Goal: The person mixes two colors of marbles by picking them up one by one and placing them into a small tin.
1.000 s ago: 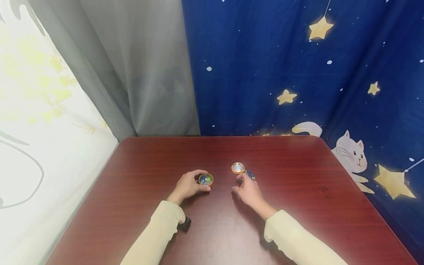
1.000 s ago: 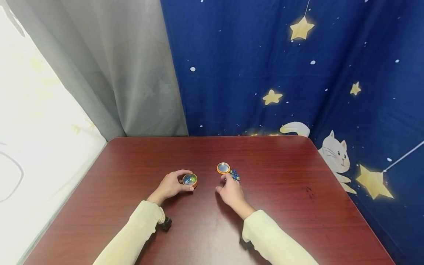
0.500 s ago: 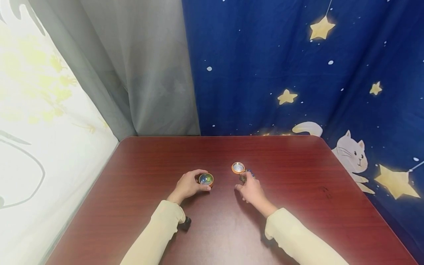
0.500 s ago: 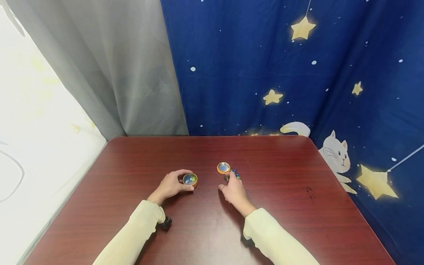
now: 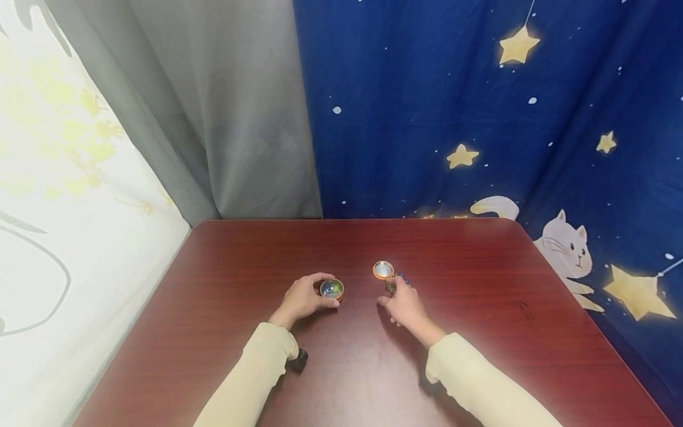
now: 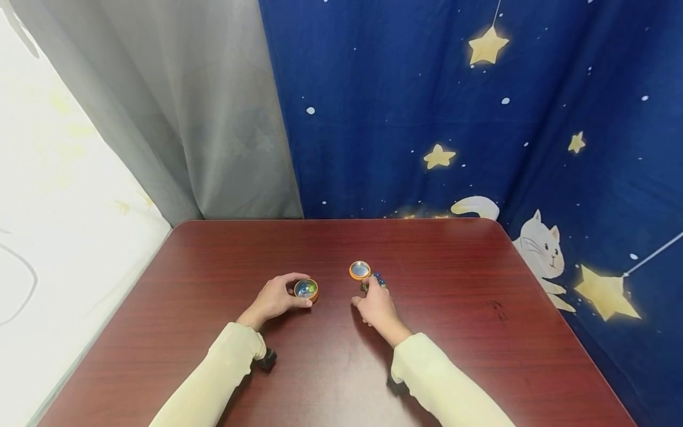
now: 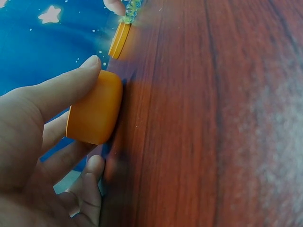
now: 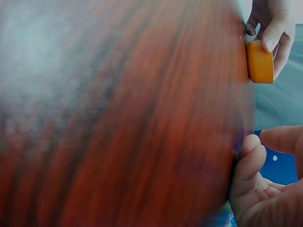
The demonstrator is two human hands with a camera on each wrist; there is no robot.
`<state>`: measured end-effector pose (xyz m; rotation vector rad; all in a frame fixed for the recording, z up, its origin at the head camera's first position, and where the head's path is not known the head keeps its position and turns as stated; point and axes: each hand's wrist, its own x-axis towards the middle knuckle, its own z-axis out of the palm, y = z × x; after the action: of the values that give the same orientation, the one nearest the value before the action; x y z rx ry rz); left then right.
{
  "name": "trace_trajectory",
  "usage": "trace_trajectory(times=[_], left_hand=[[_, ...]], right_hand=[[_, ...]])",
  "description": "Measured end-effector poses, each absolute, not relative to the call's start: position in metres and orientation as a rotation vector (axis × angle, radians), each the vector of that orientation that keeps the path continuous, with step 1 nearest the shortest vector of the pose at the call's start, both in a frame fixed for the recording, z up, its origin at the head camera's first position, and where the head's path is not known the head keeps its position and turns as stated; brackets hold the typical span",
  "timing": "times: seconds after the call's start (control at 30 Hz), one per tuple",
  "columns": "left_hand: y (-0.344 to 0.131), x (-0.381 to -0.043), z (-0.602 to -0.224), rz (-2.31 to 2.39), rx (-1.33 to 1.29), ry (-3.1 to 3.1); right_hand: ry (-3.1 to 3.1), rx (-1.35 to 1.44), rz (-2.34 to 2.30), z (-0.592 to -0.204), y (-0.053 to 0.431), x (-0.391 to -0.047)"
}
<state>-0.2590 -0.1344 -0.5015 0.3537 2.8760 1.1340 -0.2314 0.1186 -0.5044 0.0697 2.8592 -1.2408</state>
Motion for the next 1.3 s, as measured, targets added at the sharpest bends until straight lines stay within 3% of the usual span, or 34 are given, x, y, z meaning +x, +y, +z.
trace_trajectory(times=[1.3], left_hand=[[-0.1325, -0.2563, -0.4984, 1.132, 0.332, 2.878]], right_hand=[[2.88, -0.046, -1.184, -0.4991, 0.1162, -0.2321]])
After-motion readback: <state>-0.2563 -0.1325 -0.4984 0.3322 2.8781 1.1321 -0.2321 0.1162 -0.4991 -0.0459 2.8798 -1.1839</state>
